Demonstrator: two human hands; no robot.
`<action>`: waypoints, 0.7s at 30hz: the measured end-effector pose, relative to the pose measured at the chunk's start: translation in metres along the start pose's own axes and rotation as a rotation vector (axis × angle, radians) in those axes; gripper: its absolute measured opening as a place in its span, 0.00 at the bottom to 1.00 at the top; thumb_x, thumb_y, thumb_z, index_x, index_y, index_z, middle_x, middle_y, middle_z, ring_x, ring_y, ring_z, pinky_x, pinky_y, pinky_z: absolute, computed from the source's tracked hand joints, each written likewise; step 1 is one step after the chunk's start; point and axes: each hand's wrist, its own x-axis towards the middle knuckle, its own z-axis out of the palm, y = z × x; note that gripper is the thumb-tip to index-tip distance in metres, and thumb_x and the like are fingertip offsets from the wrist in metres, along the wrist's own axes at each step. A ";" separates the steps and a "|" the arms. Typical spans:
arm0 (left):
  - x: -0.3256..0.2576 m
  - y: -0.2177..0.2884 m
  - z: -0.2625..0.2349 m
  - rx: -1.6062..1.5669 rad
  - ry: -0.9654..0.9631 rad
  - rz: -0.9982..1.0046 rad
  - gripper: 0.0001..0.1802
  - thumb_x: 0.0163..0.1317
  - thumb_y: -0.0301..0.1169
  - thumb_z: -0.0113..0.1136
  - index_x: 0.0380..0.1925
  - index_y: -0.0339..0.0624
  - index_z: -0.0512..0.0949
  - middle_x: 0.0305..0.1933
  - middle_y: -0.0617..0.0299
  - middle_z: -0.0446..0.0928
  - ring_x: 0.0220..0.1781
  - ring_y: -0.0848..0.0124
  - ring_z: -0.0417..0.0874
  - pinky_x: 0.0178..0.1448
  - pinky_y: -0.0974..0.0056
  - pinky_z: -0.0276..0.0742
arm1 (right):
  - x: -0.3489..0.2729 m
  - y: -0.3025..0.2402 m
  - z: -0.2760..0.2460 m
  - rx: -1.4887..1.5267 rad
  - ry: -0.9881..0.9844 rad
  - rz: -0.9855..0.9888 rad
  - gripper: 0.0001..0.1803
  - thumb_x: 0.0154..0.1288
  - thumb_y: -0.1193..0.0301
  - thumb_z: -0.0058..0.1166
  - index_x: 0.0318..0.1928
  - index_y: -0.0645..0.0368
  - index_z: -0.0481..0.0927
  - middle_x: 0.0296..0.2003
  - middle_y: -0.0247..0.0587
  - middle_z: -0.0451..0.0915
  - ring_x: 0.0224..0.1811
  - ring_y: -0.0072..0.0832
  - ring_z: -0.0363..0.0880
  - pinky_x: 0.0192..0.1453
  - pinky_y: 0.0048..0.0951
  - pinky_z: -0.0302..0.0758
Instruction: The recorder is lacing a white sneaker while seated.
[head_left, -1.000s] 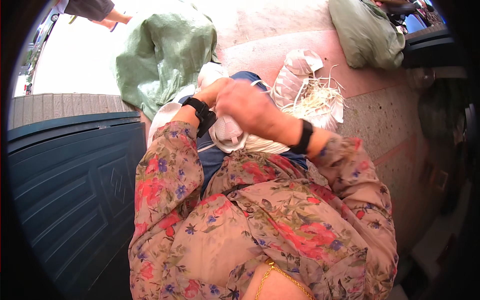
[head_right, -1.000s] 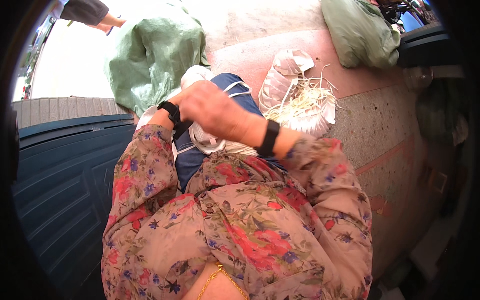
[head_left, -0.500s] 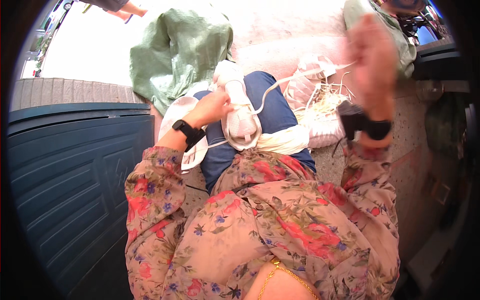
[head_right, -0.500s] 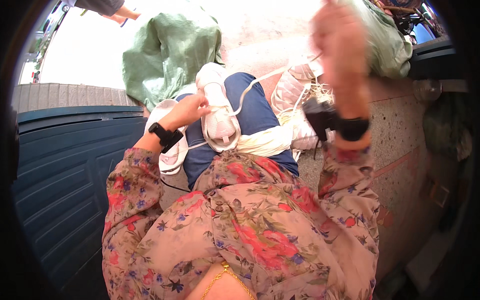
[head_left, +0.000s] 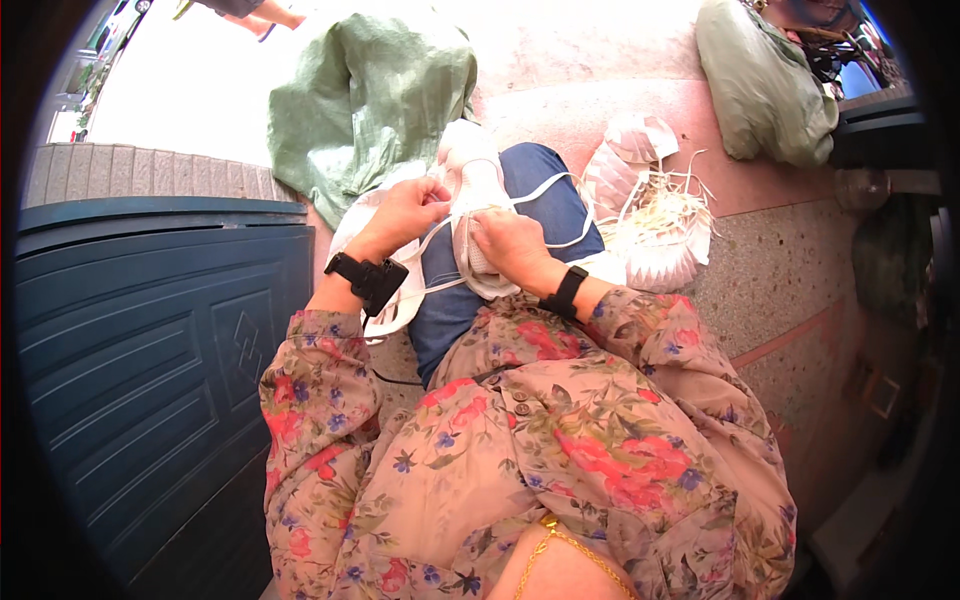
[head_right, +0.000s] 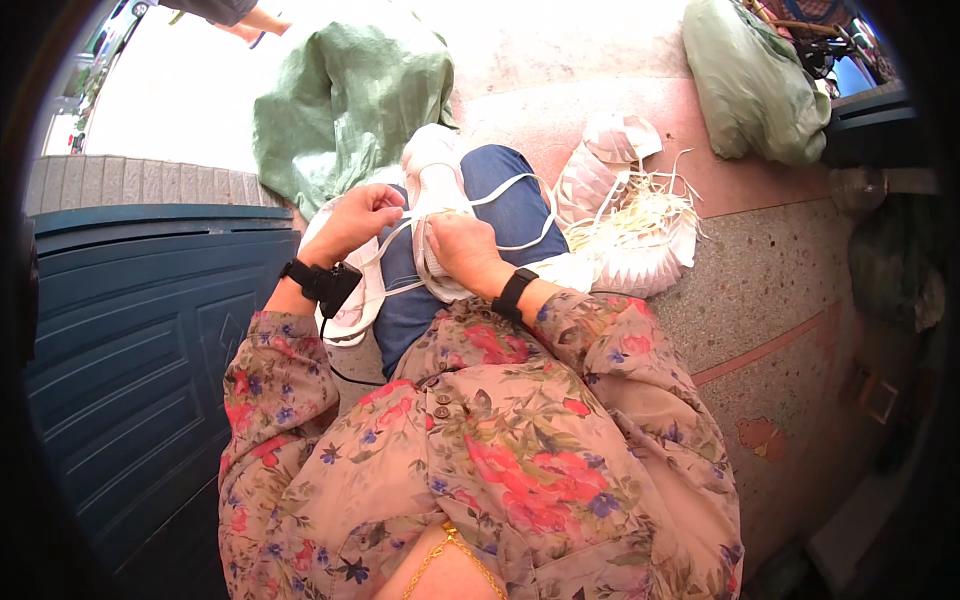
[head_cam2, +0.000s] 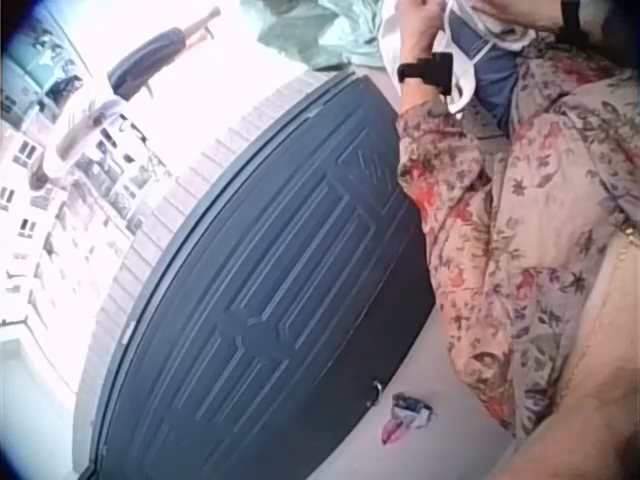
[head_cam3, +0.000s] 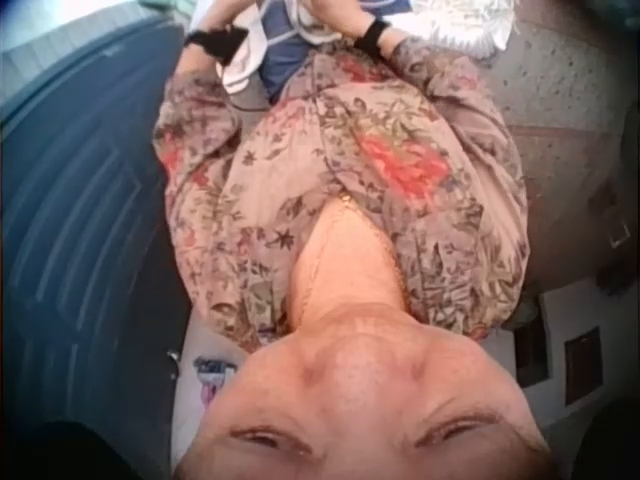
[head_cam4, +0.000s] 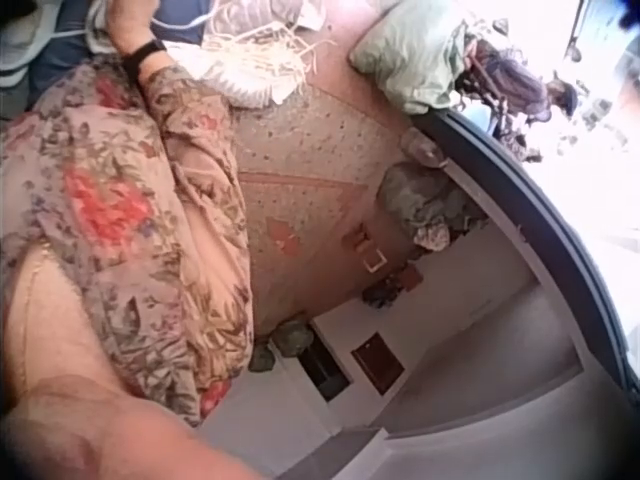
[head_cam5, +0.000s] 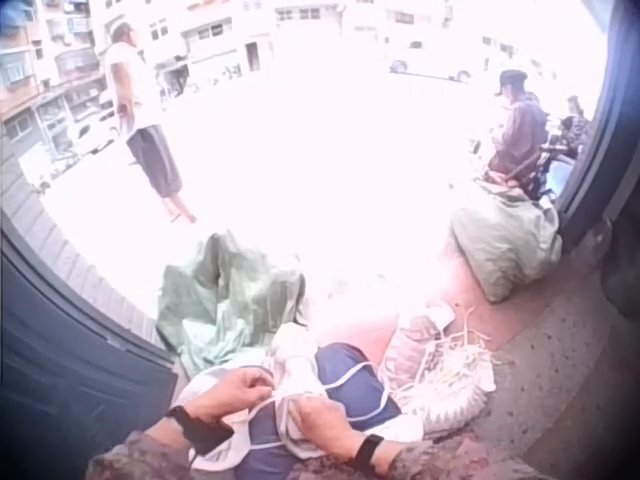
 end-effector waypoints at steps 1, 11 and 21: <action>-0.002 0.000 0.000 -0.089 0.010 -0.046 0.09 0.51 0.27 0.57 0.31 0.34 0.76 0.23 0.61 0.75 0.26 0.76 0.74 0.32 0.71 0.70 | 0.002 -0.004 0.003 -0.030 0.047 0.003 0.08 0.54 0.68 0.47 0.25 0.58 0.75 0.23 0.47 0.77 0.27 0.40 0.78 0.30 0.38 0.74; -0.007 0.002 0.007 -0.335 0.051 -0.192 0.10 0.57 0.29 0.56 0.38 0.38 0.73 0.24 0.71 0.71 0.21 0.85 0.67 0.22 0.79 0.60 | 0.018 0.001 0.007 -0.290 -0.085 -0.196 0.06 0.50 0.73 0.47 0.25 0.62 0.75 0.22 0.45 0.77 0.25 0.38 0.79 0.29 0.35 0.75; -0.017 -0.016 0.000 -0.651 0.030 -0.417 0.11 0.58 0.32 0.55 0.40 0.42 0.72 0.22 0.69 0.70 0.18 0.84 0.65 0.20 0.79 0.57 | 0.054 -0.035 -0.290 1.737 -0.288 -0.229 0.13 0.63 0.70 0.38 0.20 0.55 0.59 0.15 0.25 0.47 0.15 0.18 0.43 0.22 0.23 0.45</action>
